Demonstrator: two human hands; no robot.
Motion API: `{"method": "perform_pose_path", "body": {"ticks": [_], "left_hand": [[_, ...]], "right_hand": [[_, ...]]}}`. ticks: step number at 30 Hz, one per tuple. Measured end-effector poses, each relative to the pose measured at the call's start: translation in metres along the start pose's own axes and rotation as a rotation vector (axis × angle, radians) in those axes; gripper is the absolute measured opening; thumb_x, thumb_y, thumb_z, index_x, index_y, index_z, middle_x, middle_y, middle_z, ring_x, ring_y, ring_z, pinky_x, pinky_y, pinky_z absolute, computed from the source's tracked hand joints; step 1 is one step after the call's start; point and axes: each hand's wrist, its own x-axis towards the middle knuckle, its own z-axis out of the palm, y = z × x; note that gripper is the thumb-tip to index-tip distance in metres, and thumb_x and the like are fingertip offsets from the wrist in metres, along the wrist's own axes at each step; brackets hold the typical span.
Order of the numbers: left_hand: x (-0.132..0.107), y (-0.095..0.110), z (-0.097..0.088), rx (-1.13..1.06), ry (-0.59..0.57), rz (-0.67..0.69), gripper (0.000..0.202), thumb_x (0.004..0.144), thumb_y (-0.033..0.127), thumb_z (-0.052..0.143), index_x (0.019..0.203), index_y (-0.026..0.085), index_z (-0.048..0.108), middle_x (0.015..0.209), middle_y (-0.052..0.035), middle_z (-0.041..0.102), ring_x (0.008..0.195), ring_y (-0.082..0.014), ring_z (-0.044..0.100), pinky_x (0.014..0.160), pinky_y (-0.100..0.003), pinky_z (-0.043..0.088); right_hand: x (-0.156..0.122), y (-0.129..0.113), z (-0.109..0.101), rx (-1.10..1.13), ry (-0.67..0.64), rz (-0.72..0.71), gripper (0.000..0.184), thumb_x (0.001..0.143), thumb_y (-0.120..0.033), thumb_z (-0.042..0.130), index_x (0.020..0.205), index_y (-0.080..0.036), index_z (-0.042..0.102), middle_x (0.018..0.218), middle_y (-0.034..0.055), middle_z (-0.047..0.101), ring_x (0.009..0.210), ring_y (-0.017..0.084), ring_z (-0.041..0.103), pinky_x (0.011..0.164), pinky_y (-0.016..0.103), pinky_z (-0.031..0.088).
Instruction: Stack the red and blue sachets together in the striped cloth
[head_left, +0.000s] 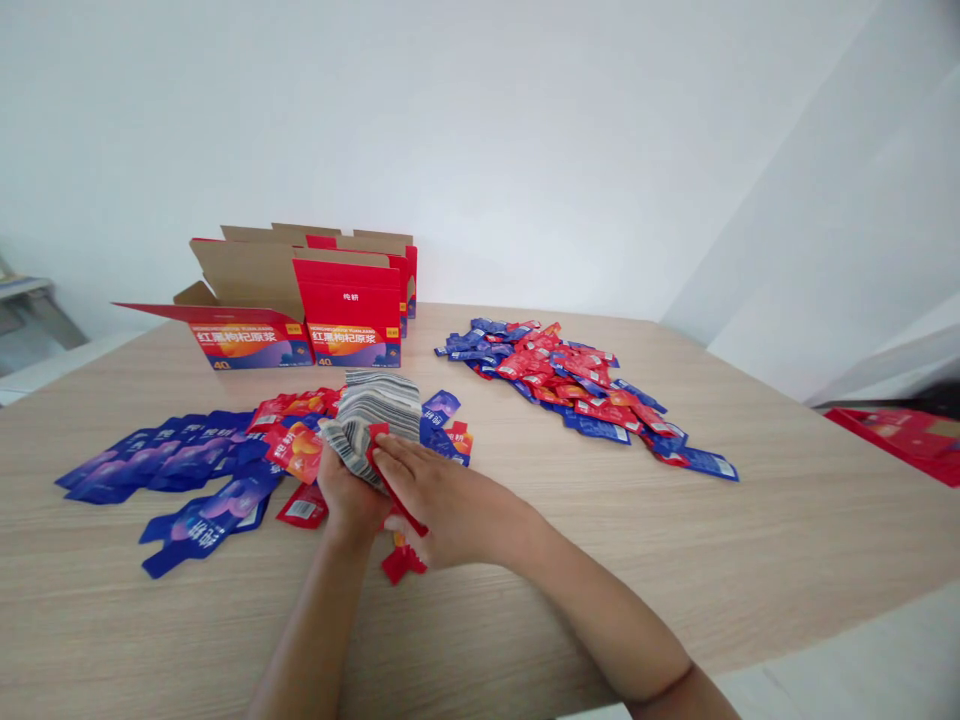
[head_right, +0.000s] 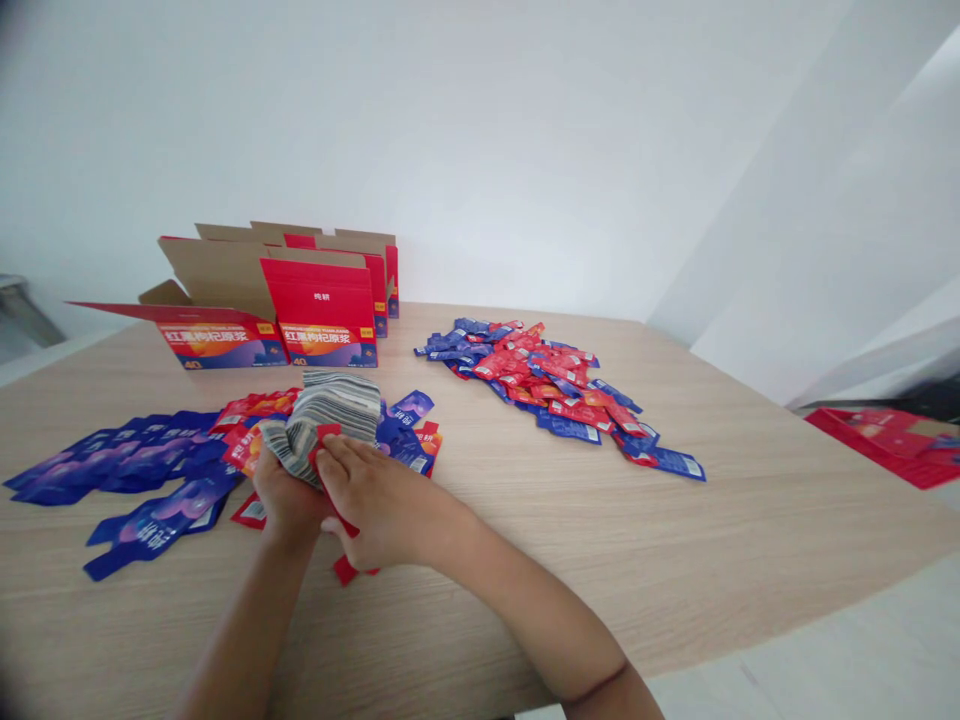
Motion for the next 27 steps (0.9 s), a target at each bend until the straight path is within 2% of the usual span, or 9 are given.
{"method": "perform_pose_path", "body": {"ticks": [2,4,7,10,12,16,20,24,27], "left_hand": [[-0.002,0.0,0.002,0.006,0.003,-0.021,0.045,0.098,0.036,0.038,0.059,0.021,0.056,0.053,0.0017,0.059,0.049,-0.0114,0.058,0.052,-0.02,0.051],[-0.004,0.0,0.004,-0.006,-0.017,-0.069,0.049,0.098,0.042,0.038,0.06,0.021,0.059,0.054,0.0003,0.061,0.05,-0.0131,0.059,0.053,-0.022,0.052],[-0.011,-0.005,0.009,-0.036,-0.084,-0.155,0.047,0.097,0.049,0.039,0.077,0.019,0.069,0.071,-0.004,0.071,0.069,-0.0193,0.069,0.074,-0.032,0.059],[-0.016,-0.011,0.009,-0.025,-0.102,-0.254,0.051,0.096,0.055,0.038,0.095,0.018,0.074,0.083,-0.0088,0.075,0.087,-0.0258,0.072,0.087,-0.04,0.057],[-0.016,-0.013,0.006,-0.034,-0.108,-0.279,0.053,0.095,0.057,0.039,0.098,0.017,0.074,0.083,-0.0096,0.075,0.087,-0.0265,0.072,0.087,-0.041,0.058],[-0.006,-0.008,-0.004,-0.061,-0.086,-0.21,0.053,0.095,0.056,0.039,0.09,0.016,0.074,0.08,-0.0089,0.074,0.075,-0.0239,0.072,0.076,-0.037,0.06],[0.006,0.0,-0.012,-0.041,-0.047,-0.169,0.051,0.096,0.05,0.036,0.076,0.019,0.071,0.075,-0.0081,0.074,0.065,-0.0223,0.07,0.062,-0.034,0.059],[0.008,0.003,-0.016,-0.056,-0.059,-0.127,0.048,0.096,0.047,0.037,0.071,0.021,0.068,0.074,-0.0066,0.074,0.068,-0.0223,0.071,0.063,-0.034,0.06],[0.005,0.001,-0.017,-0.068,-0.067,-0.123,0.038,0.092,0.045,0.046,0.072,0.022,0.068,0.07,-0.0048,0.072,0.076,-0.0244,0.072,0.072,-0.036,0.061]], "right_hand": [[-0.005,0.0,-0.014,0.102,-0.038,-0.017,0.067,0.098,-0.027,0.058,0.154,-0.003,0.031,0.161,0.0222,0.033,0.151,0.024,0.031,0.122,0.036,0.03],[-0.008,0.005,-0.026,0.233,-0.01,-0.027,0.06,0.103,-0.026,0.048,0.158,-0.015,0.028,0.161,0.0124,0.038,0.148,0.019,0.038,0.119,0.033,0.034],[-0.007,0.022,-0.033,0.393,0.254,0.051,0.047,0.105,-0.028,0.041,0.152,-0.027,0.041,0.152,0.0033,0.053,0.139,0.018,0.05,0.115,0.036,0.041],[0.0,0.04,-0.024,0.51,0.581,0.212,0.036,0.104,-0.036,0.043,0.134,-0.023,0.059,0.135,0.0063,0.066,0.124,0.022,0.062,0.105,0.038,0.05],[0.007,0.046,-0.01,0.519,0.677,0.294,0.034,0.103,-0.038,0.045,0.125,-0.021,0.064,0.125,0.0078,0.07,0.116,0.022,0.066,0.101,0.038,0.052],[0.017,0.041,0.015,0.199,0.639,0.36,0.038,0.098,-0.044,0.055,0.128,-0.023,0.063,0.138,0.0107,0.062,0.13,0.025,0.055,0.112,0.042,0.042],[0.016,0.033,0.019,-0.134,0.565,0.406,0.047,0.097,-0.052,0.057,0.131,-0.02,0.061,0.155,0.016,0.044,0.144,0.029,0.04,0.119,0.048,0.029],[0.013,0.034,0.011,-0.196,0.544,0.361,0.051,0.096,-0.057,0.055,0.13,-0.019,0.061,0.156,0.0184,0.042,0.145,0.031,0.039,0.12,0.053,0.024],[0.01,0.036,0.006,-0.209,0.453,0.21,0.066,0.091,-0.063,0.06,0.134,-0.013,0.056,0.152,0.0225,0.046,0.145,0.033,0.039,0.121,0.053,0.024]]}}
